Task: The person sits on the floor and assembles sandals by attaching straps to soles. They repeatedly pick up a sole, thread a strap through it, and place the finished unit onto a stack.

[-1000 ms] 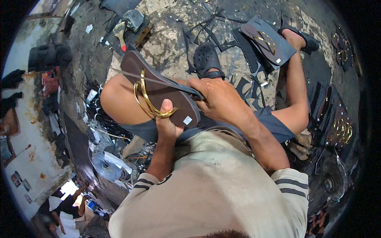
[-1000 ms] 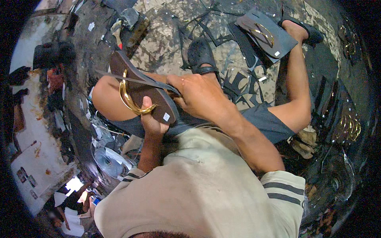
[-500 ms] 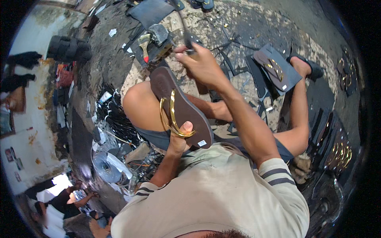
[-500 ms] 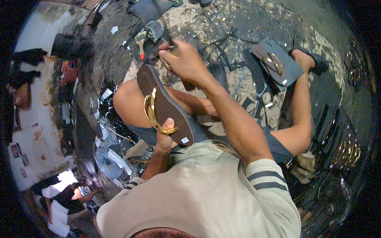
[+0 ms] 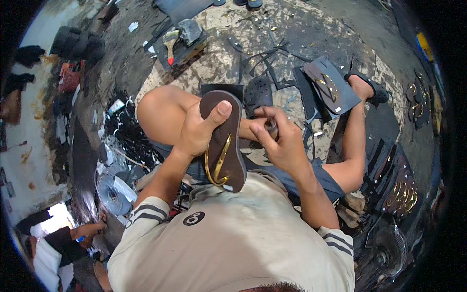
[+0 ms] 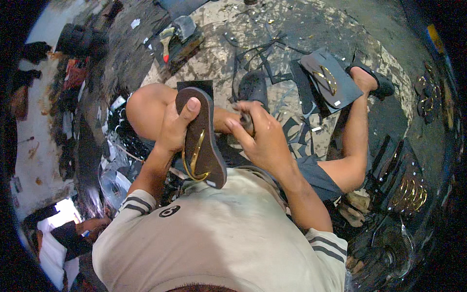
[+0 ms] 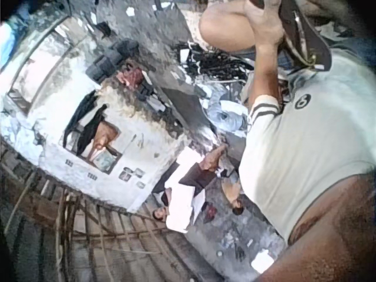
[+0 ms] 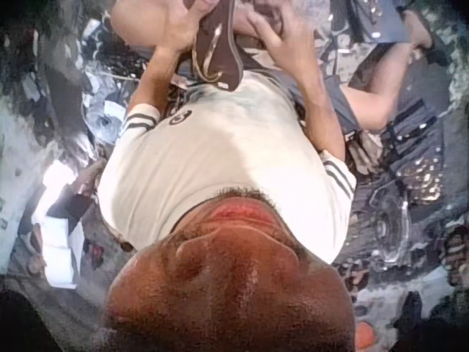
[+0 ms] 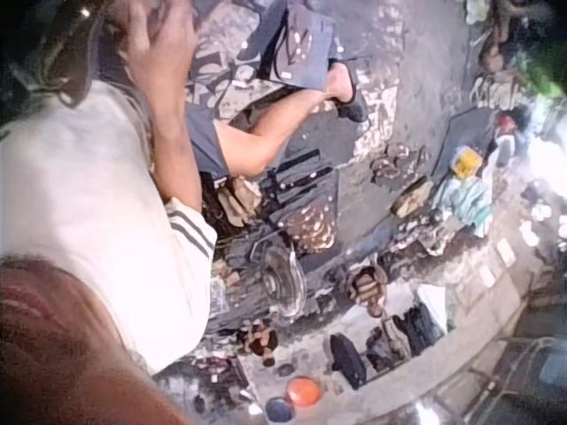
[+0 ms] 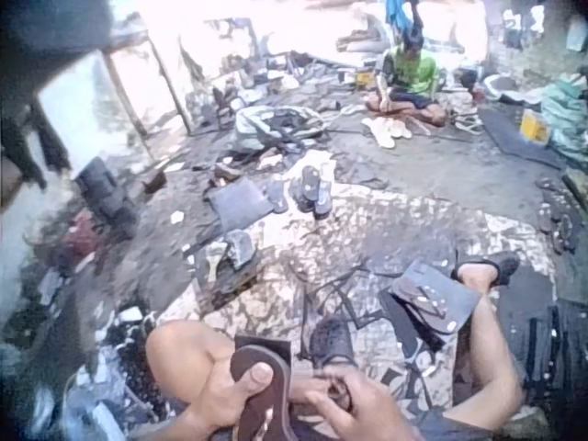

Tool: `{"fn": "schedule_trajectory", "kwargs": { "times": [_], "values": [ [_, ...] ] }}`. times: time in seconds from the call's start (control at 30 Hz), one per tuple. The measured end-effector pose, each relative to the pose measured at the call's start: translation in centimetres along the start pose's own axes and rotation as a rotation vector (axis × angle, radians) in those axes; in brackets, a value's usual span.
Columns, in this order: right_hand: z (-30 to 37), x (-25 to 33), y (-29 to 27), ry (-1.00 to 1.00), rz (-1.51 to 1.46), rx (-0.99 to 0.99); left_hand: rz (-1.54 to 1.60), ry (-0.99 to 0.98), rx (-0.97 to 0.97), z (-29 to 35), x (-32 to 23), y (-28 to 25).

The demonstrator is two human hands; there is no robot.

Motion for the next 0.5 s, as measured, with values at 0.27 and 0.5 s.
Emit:
{"fn": "schedule_trajectory", "kwargs": {
  "times": [0.27,0.5],
  "values": [
    [2.9,-1.7,-0.2,0.022,0.319,0.111,0.001,-0.094,0.046,2.2,0.8,0.3],
    [-1.1,2.0,-2.9,-0.004,0.367,0.427,-0.007,-0.127,0.066,3.5,-0.5,1.0]
  ]
}}
Point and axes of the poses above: each hand's wrist, its own z-axis away from the middle knuckle, its own y-axis out of the palm, x = y × z, the point moved 3 cm from there along -z, towards the middle knuckle, and after that the axes turned 4 degrees about x, right-handed, at the moved point
